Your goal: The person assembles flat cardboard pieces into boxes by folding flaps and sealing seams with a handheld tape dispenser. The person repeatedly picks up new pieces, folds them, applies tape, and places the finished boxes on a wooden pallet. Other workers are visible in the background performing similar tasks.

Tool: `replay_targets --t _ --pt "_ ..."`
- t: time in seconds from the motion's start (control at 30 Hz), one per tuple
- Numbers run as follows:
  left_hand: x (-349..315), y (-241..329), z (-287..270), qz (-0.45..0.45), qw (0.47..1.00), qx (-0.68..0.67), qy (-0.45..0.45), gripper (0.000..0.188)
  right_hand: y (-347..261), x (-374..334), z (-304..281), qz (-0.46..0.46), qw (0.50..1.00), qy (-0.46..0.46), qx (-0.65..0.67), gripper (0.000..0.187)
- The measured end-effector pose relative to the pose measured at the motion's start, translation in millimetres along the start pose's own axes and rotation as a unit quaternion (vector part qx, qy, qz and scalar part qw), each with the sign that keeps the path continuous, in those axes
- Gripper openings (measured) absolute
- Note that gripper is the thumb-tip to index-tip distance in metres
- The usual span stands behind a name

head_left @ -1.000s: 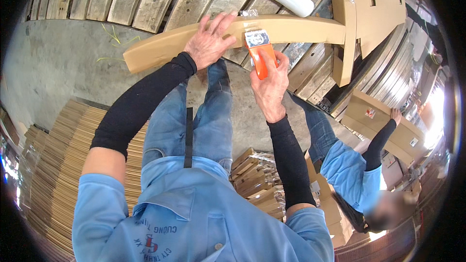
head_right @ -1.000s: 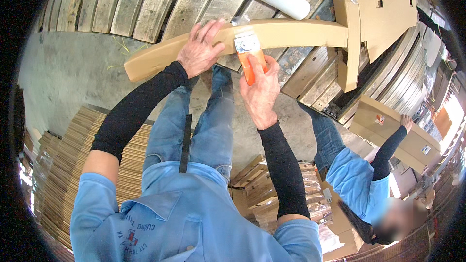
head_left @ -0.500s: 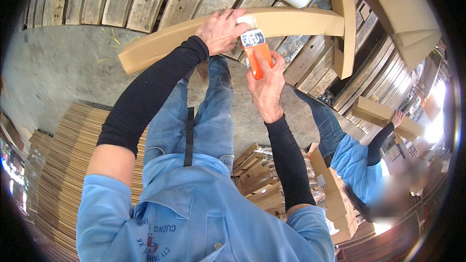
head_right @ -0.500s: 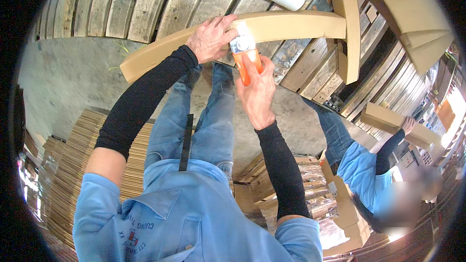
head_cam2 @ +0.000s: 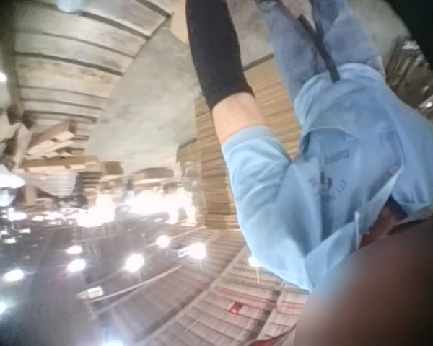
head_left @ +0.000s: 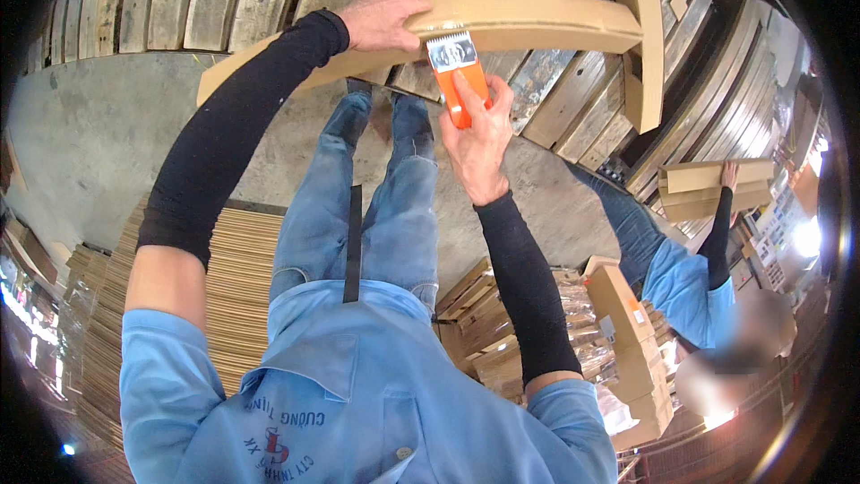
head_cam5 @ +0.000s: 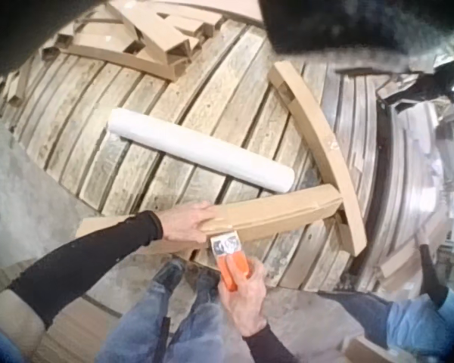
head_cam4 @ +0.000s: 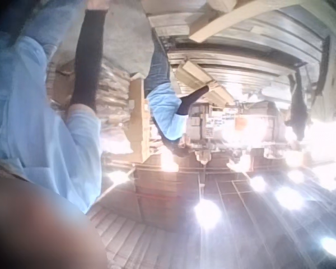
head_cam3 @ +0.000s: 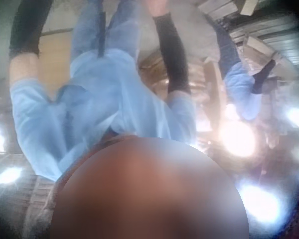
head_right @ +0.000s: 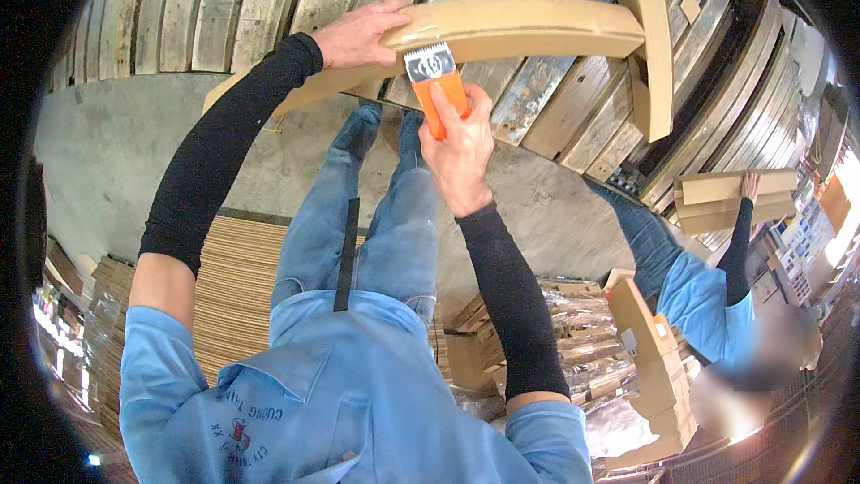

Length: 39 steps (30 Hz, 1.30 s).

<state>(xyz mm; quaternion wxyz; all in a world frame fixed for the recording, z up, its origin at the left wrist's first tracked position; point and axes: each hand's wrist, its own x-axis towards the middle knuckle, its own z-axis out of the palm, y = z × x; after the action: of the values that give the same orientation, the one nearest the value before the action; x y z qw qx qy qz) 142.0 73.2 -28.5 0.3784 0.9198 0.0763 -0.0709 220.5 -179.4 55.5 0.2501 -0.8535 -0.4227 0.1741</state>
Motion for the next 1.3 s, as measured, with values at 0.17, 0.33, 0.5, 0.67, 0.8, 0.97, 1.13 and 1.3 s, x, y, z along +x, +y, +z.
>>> replay_targets --t 0.17,0.33,0.5,0.67,0.8,0.97,1.13,1.3 --pt "-15 9 6 -0.017 0.998 0.037 0.053 0.065 -13 20 9 0.005 1.0 0.02 -0.004 0.059" --pt "-34 23 5 -0.022 0.965 0.235 0.117 0.065 -37 56 2 0.008 1.0 0.016 -0.026 0.055" --pt "-27 17 5 -0.053 0.953 0.282 0.099 0.061 -50 73 -7 0.029 0.998 -0.024 -0.04 0.055" --pt "-23 16 4 -0.055 0.95 0.293 0.089 0.059 -42 49 -12 0.033 0.998 -0.029 -0.036 0.058" --pt "-20 11 -6 -0.084 0.971 0.217 0.055 0.06 -26 4 -11 0.043 0.998 -0.029 -0.037 0.057" --pt "-14 -5 -5 -0.121 0.988 -0.016 -0.093 0.062 -1 -6 -1 0.002 1.0 0.005 -0.031 0.06" --pt "-25 17 24 -0.026 0.972 0.186 0.142 0.059 8 22 1 -0.032 0.999 0.02 -0.025 0.057" --pt "-12 56 38 -0.079 0.962 0.199 0.171 0.061 2 28 -2 -0.016 1.0 0.003 -0.027 0.056"
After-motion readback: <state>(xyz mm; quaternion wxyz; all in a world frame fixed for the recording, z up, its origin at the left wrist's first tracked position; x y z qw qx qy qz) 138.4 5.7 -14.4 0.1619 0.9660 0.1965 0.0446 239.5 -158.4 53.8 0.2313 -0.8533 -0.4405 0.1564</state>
